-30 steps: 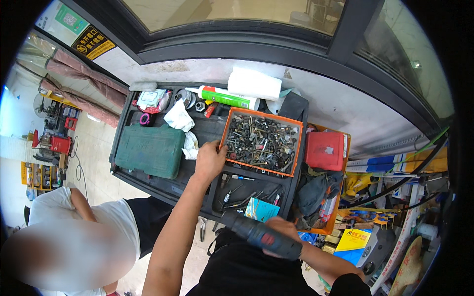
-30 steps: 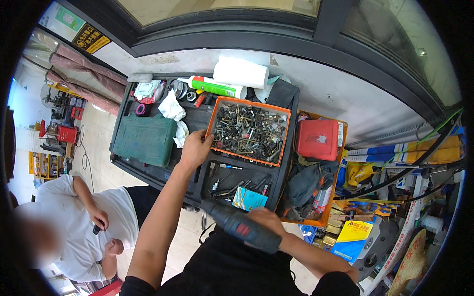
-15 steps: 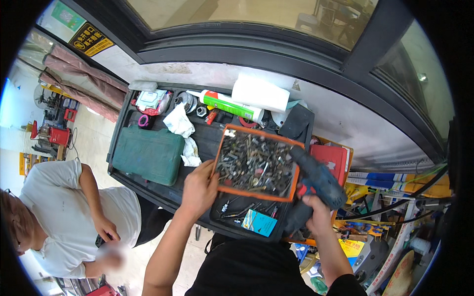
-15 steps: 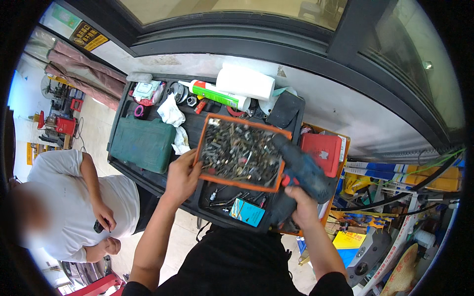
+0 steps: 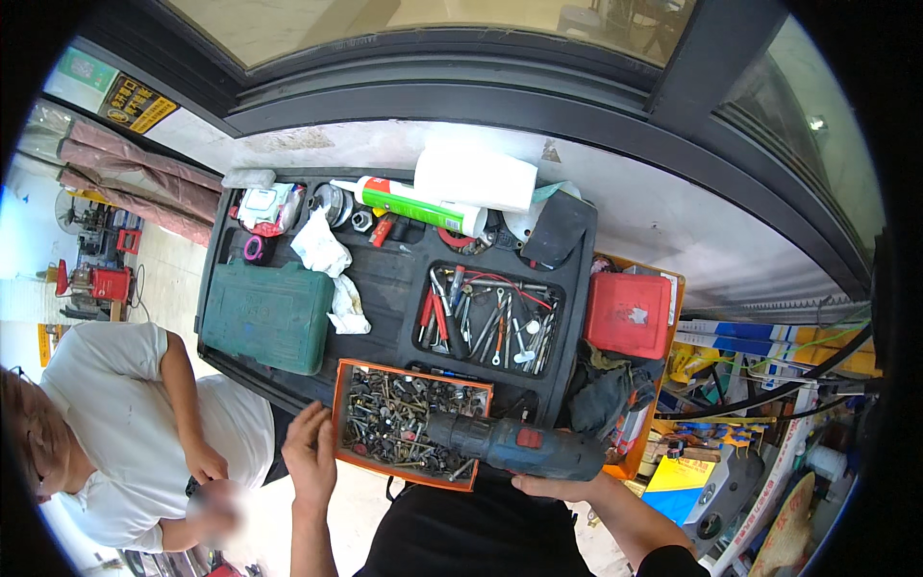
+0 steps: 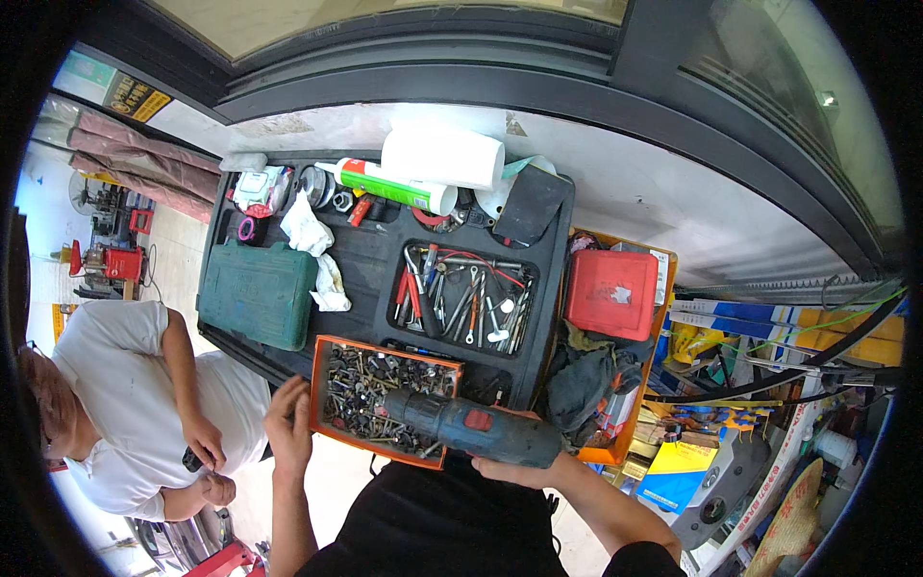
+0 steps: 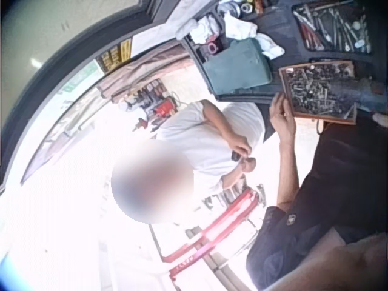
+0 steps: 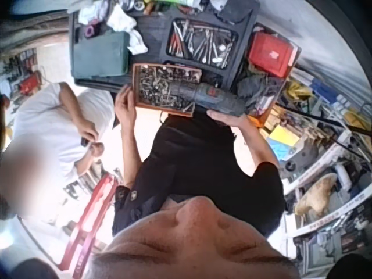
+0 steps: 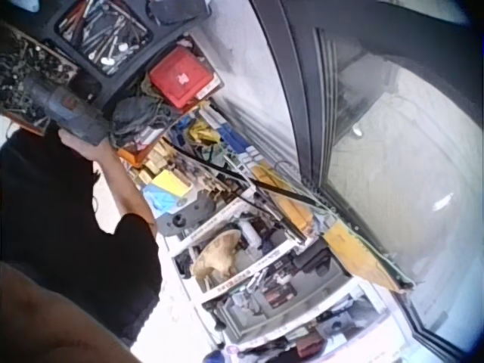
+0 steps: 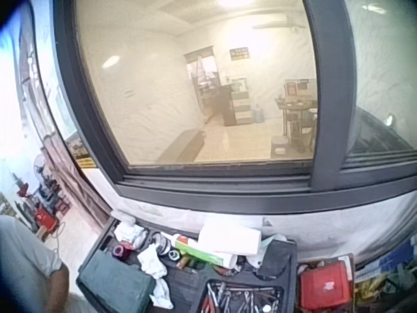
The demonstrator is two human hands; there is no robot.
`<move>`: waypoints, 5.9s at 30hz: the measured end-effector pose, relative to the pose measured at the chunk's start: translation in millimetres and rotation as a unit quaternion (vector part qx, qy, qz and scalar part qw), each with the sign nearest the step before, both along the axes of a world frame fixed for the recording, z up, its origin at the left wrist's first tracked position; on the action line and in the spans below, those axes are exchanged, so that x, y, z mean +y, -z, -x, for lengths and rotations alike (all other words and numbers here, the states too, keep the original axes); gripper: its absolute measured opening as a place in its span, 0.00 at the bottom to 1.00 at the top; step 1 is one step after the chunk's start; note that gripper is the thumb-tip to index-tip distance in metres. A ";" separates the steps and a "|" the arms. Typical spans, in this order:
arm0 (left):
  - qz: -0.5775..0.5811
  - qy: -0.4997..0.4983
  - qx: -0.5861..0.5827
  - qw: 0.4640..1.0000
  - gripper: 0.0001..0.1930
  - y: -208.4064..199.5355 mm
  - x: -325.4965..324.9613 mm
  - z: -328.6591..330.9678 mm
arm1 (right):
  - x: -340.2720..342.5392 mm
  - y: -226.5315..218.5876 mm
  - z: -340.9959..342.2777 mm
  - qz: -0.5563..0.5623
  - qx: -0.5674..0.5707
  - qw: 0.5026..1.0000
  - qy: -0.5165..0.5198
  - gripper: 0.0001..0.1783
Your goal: The person uses pliers and a power drill to adjust and tighten components of a small mechanical part. They manipulate the part with pliers, attach a drill bit, and use the drill to work on the part while seated on the floor.
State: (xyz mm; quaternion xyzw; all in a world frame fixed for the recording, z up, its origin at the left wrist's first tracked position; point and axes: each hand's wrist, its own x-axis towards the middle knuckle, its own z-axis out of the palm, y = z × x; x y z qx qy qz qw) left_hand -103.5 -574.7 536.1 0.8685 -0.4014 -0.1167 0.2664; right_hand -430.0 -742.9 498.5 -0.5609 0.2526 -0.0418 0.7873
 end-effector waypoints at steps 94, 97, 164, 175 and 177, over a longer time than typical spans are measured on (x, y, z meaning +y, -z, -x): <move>0.390 -0.171 0.713 0.558 0.10 -92.2 -79.4 97.1 | 12.6 -46.4 -71.8 0.386 -0.150 0.908 0.063 0.15; 0.406 -0.180 0.709 0.548 0.11 -89.2 -80.8 97.0 | 12.6 -42.9 -83.6 0.497 -0.168 0.850 0.053 0.23; 0.408 -0.066 0.657 0.631 0.23 -78.3 -42.8 99.7 | 15.2 -42.5 -105.5 0.549 -0.243 0.798 0.052 0.14; 0.476 -0.190 0.560 0.651 0.20 -93.4 -52.6 107.8 | 38.3 -46.2 -88.6 0.277 -0.171 0.943 0.076 0.23; 0.474 -0.185 0.569 0.646 0.20 -95.2 -56.1 109.0 | 50.7 -27.0 -74.6 0.286 -0.125 0.948 0.062 0.32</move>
